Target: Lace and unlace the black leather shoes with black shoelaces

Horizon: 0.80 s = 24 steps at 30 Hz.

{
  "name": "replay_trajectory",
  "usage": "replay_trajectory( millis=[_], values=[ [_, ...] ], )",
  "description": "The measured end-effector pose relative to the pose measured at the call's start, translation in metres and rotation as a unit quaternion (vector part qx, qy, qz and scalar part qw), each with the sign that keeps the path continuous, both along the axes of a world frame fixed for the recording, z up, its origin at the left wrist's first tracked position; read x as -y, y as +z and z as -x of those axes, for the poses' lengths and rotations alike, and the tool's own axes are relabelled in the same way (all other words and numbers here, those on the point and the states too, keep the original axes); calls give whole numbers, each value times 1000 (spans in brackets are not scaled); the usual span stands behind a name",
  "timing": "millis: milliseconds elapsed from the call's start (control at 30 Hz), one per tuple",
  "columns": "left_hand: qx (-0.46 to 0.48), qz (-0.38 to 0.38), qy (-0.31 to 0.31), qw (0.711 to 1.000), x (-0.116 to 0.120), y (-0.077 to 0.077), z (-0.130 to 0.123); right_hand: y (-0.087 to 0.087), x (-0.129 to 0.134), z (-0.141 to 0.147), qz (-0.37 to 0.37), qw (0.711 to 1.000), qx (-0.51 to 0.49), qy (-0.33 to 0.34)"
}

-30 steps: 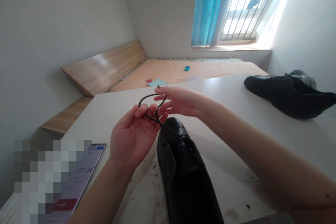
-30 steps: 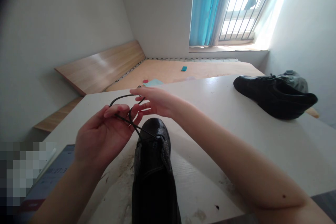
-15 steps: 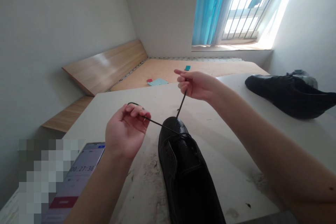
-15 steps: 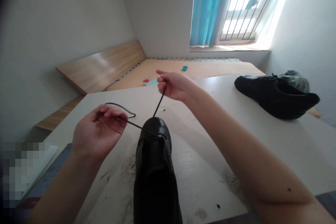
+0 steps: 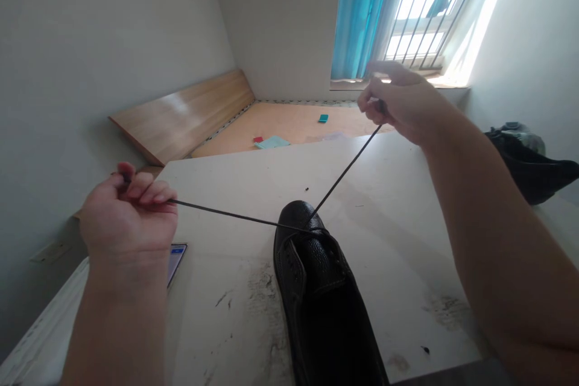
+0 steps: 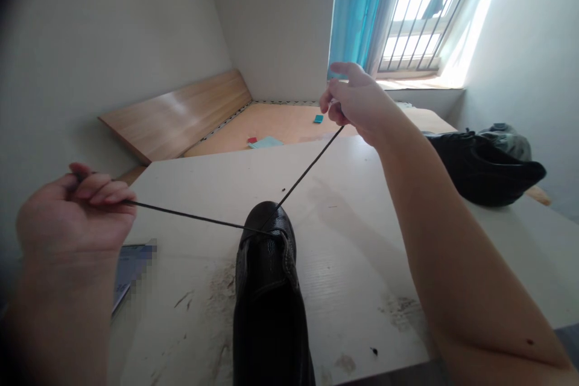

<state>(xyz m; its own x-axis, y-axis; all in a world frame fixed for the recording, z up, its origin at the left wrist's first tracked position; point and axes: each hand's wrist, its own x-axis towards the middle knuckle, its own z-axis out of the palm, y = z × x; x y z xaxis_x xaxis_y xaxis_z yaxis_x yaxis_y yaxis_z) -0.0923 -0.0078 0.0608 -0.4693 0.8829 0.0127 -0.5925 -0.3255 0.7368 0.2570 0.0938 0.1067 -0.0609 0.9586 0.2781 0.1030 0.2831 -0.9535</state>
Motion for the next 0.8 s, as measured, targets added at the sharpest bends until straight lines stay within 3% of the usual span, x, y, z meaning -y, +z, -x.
replay_trajectory(
  millis=[100,233,367,500,567,667,800],
  values=[
    [-47,-21,-7,999,2,1,2,-2,6,6,-42,988,143,-46],
    [-189,-18,-116,975,1,-2,-14,-3,23,27,-31,973,227,33],
    [-312,28,-265,912,3,-12,-36,-14,49,42,28,924,324,201],
    [-429,63,-372,821,11,-15,-53,-35,77,34,118,883,372,262],
    [-459,68,-393,794,16,-16,-61,-43,87,26,157,879,355,277],
    [-496,65,-382,777,20,-21,-74,-50,95,16,209,872,305,320],
    [-597,55,-384,702,23,-29,-87,-56,103,18,238,856,280,365]
  ],
)
